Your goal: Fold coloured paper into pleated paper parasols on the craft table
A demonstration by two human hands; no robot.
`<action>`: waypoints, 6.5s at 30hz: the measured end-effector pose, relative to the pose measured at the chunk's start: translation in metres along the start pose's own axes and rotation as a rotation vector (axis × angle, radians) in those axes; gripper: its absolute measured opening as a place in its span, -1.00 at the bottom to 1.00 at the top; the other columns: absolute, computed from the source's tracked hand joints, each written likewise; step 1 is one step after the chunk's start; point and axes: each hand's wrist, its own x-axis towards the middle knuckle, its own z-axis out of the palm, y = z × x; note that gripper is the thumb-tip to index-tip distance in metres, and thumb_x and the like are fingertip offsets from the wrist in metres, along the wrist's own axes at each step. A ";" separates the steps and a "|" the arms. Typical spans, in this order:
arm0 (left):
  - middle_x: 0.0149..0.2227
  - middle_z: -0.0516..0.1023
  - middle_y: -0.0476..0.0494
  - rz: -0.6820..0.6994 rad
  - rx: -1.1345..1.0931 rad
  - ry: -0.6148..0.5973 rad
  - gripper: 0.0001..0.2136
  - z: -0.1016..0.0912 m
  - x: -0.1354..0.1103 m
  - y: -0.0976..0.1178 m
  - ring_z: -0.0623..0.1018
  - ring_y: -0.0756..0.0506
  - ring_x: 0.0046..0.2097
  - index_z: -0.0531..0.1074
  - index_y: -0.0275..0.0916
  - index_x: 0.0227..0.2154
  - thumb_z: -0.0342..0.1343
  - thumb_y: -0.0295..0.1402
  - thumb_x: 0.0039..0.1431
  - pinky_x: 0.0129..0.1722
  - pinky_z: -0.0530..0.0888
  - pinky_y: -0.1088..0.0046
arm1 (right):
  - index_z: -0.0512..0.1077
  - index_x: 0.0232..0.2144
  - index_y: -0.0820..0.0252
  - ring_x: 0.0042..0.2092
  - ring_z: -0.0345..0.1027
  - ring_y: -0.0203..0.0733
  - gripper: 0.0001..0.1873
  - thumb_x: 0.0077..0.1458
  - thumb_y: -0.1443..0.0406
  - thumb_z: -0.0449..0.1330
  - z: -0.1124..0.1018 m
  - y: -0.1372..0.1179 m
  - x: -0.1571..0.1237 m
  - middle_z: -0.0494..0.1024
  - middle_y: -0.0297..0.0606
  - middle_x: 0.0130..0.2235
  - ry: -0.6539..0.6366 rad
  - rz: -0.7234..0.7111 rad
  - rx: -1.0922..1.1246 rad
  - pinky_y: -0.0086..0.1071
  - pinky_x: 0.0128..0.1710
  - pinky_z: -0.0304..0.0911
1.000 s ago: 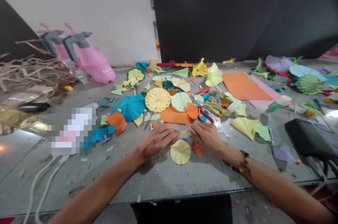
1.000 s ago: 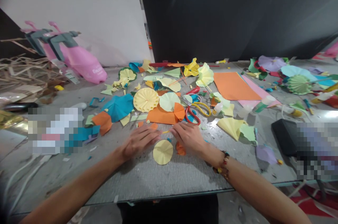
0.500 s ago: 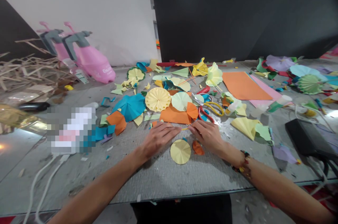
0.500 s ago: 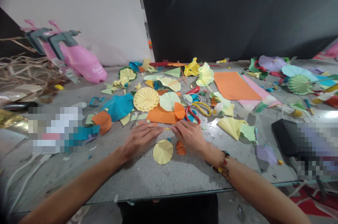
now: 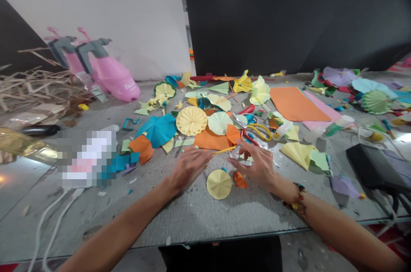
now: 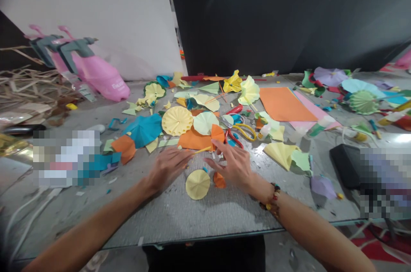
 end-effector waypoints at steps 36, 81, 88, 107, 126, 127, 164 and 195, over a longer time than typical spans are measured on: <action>-0.10 0.67 -0.19 0.070 0.065 -0.206 -0.79 -0.004 -0.002 -0.001 0.66 -0.13 -0.12 0.50 -0.27 0.00 0.03 -0.52 0.42 -0.12 0.61 0.33 | 0.51 -0.25 0.16 -0.34 0.53 -0.26 -0.87 0.36 0.25 0.24 0.002 0.001 0.002 0.66 -0.28 -0.33 -0.178 -0.097 0.058 -0.40 -0.36 0.28; -0.12 0.67 -0.19 -0.930 -0.860 0.413 -0.76 0.004 0.010 0.003 0.67 -0.10 -0.21 0.62 -0.23 -0.36 0.44 -0.17 0.04 -0.20 0.61 0.40 | 0.46 0.16 0.16 -0.11 0.57 -0.12 -0.58 0.27 0.46 0.25 -0.009 -0.005 0.003 0.65 -0.17 -0.16 -0.083 -0.304 0.102 -0.22 -0.08 0.52; -0.33 0.68 -0.13 -1.039 -0.904 0.290 -0.70 0.003 0.008 0.006 0.66 -0.08 -0.29 0.55 -0.24 -0.42 0.48 -0.16 -0.04 -0.22 0.62 0.42 | 0.41 0.20 0.22 -0.08 0.59 -0.09 -0.56 0.29 0.45 0.23 -0.033 -0.004 0.006 0.68 -0.17 -0.14 -0.145 -0.323 0.113 -0.19 -0.09 0.57; -0.35 0.67 -0.15 -1.039 -0.931 0.245 -0.66 0.005 0.006 0.004 0.65 -0.08 -0.31 0.53 -0.25 -0.43 0.46 -0.10 -0.02 -0.28 0.61 0.44 | 0.41 0.21 0.11 -0.13 0.62 -0.08 -0.54 0.30 0.41 0.24 -0.047 -0.007 0.010 0.70 -0.21 -0.17 -0.179 -0.283 0.161 -0.22 -0.18 0.60; -0.40 0.62 -0.10 -1.039 -0.931 0.218 -0.68 0.006 0.005 0.003 0.59 -0.04 -0.35 0.52 -0.26 -0.47 0.49 -0.15 -0.07 -0.33 0.55 0.50 | 0.49 0.15 0.06 -0.25 0.60 -0.12 -0.54 0.21 0.41 0.34 -0.035 -0.007 0.010 0.69 -0.31 -0.31 0.026 -0.155 0.210 -0.24 -0.27 0.55; -0.40 0.61 -0.10 -1.040 -0.933 0.218 -0.68 0.006 0.005 0.002 0.59 -0.03 -0.35 0.52 -0.26 -0.47 0.48 -0.15 -0.07 -0.34 0.54 0.51 | 0.50 0.12 0.07 -0.26 0.59 -0.11 -0.57 0.22 0.41 0.33 -0.031 -0.006 0.010 0.68 -0.31 -0.33 0.068 -0.145 0.218 -0.23 -0.28 0.54; -0.36 0.71 0.02 -0.423 -0.367 0.395 -0.91 -0.005 0.000 0.023 0.69 -0.03 -0.34 0.58 -0.16 -0.36 0.40 -0.42 0.14 -0.26 0.65 0.46 | 0.43 -0.15 0.05 -0.06 0.43 -0.12 -0.83 0.31 0.44 0.19 -0.010 -0.002 0.005 0.61 -0.24 -0.02 -0.180 -0.120 0.035 -0.22 -0.09 0.29; -0.36 0.66 -0.07 -1.079 -0.562 0.487 -0.77 0.000 0.008 -0.002 0.65 -0.04 -0.33 0.57 -0.25 -0.39 0.41 -0.20 0.05 -0.30 0.61 0.48 | 0.40 0.07 0.06 -0.15 0.45 -0.04 -0.67 0.28 0.38 0.24 -0.003 0.003 0.005 0.59 -0.23 -0.17 -0.021 0.023 -0.005 -0.14 -0.14 0.34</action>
